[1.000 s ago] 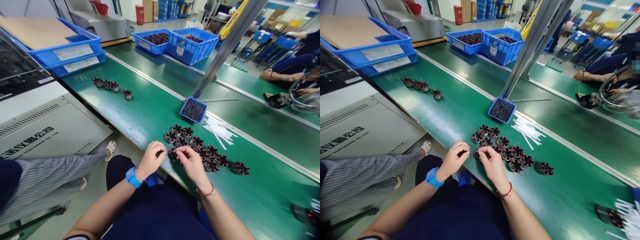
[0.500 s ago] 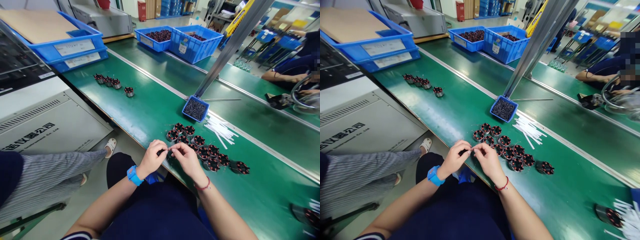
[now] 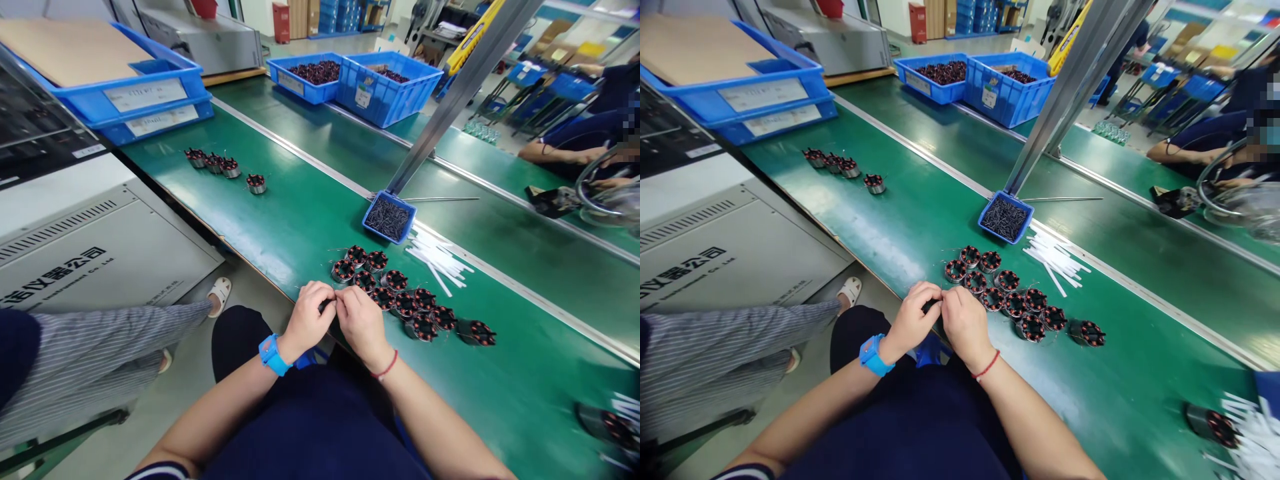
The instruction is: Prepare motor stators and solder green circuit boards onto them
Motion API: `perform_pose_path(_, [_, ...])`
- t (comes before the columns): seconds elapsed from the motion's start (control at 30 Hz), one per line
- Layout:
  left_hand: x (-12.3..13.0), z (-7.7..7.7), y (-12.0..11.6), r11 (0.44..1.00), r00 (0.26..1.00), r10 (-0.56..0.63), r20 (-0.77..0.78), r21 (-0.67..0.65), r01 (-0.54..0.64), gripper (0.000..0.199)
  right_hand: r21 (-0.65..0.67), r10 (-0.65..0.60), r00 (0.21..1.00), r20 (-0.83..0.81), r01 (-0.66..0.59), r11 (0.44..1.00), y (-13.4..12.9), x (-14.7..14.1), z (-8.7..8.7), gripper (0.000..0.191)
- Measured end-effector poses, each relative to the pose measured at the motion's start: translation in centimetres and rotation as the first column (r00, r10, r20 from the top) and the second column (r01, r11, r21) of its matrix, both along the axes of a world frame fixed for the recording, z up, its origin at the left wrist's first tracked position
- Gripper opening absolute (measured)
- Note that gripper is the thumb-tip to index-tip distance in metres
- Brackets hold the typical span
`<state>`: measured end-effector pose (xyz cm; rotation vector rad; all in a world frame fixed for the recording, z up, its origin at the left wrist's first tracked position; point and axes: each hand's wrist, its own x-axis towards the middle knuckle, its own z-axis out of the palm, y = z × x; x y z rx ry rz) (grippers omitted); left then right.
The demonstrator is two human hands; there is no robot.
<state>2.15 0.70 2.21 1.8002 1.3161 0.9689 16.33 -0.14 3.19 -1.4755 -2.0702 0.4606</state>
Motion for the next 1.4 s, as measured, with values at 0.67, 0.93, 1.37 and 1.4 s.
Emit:
perform_pose_path(0.67, [-2.0, -1.3, -1.5, 0.983, 0.989, -0.145, 0.017, 0.112, 0.143, 0.048, -0.524, -0.004, 0.964, -0.264, -0.141, 0.84, 1.6, 1.3, 2.3, 0.013])
perform_pose_path(0.93, [-2.8, -1.2, -2.0, 0.977, 0.973, -0.131, -0.191, 0.141, 0.159, 0.035, -0.427, -0.016, 0.983, -0.184, -0.065, 0.902, 1.3, 0.4, 1.8, 0.013])
perform_pose_path(1.37, [-1.6, 1.3, -3.3, 0.918, 0.992, -0.002, -0.124, 0.393, 0.051, 0.04, -0.56, -0.21, 0.753, -0.624, -0.244, 0.792, -1.5, 1.7, 4.9, 0.023])
perform_pose_path(1.4, [-1.4, 1.4, -3.4, 0.914, 0.992, 0.003, -0.129, 0.402, 0.049, 0.04, -0.568, -0.239, 0.72, -0.652, -0.255, 0.782, -1.8, 1.9, 4.9, 0.025])
